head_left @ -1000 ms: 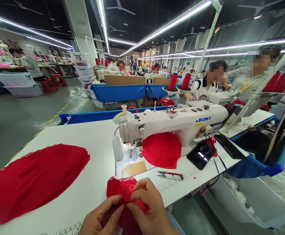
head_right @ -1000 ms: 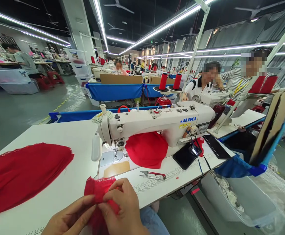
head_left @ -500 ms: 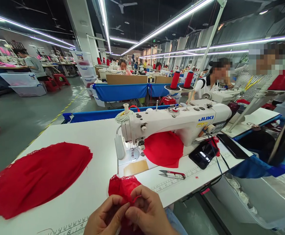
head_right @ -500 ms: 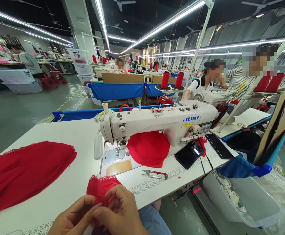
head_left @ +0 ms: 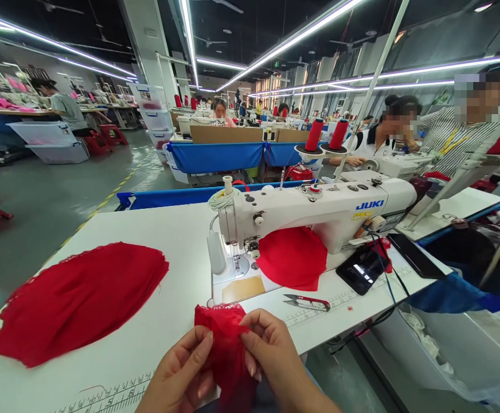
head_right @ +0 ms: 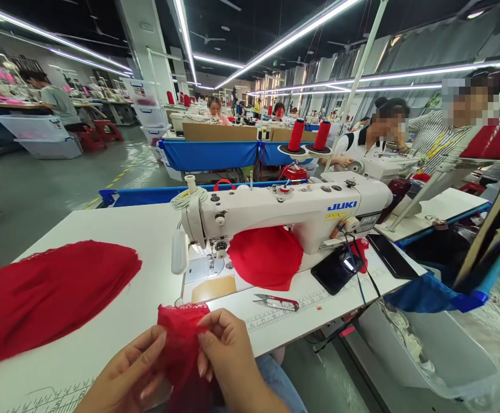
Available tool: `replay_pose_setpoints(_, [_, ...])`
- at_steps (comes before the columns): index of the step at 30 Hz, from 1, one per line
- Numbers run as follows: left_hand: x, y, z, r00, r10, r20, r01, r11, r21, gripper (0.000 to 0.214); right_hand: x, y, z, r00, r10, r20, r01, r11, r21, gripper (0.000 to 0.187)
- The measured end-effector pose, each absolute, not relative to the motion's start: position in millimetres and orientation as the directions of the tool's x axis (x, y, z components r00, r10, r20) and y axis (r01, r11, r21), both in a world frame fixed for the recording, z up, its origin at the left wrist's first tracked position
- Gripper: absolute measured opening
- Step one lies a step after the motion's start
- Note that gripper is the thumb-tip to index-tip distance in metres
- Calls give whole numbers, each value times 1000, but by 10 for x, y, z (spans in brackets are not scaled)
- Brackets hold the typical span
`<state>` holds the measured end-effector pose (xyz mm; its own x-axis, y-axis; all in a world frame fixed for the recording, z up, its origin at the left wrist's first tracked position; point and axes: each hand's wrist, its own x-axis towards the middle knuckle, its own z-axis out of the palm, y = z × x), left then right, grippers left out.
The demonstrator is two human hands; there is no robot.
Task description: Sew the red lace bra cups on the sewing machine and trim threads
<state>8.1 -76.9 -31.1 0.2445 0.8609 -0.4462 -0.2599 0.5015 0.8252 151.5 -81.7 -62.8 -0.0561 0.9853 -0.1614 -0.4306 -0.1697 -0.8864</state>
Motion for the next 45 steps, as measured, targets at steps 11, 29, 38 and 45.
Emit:
replay_pose_setpoints(11, [151,-711,-257,343,872,-348,-397,471,788,39,1641,-880,-445,-346,910,-227,-426,-368,-826,47])
replay_pose_setpoints(29, [-5,-573,-188,383,891,-245,-183,333,925,37,1710,-793,-435,-124,984,-129,-138,-146,-980,31])
replay_pose_setpoints(38, [74,-597,-219,412,840,-353,-303,491,817,47,1641,-832,-461,-181,982,-58,-119,-80,-990,27])
replay_pose_setpoints(45, [-1,-526,-38,542,806,-238,-95,340,936,41,1772,-768,-360,-299,947,116,179,175,-968,45])
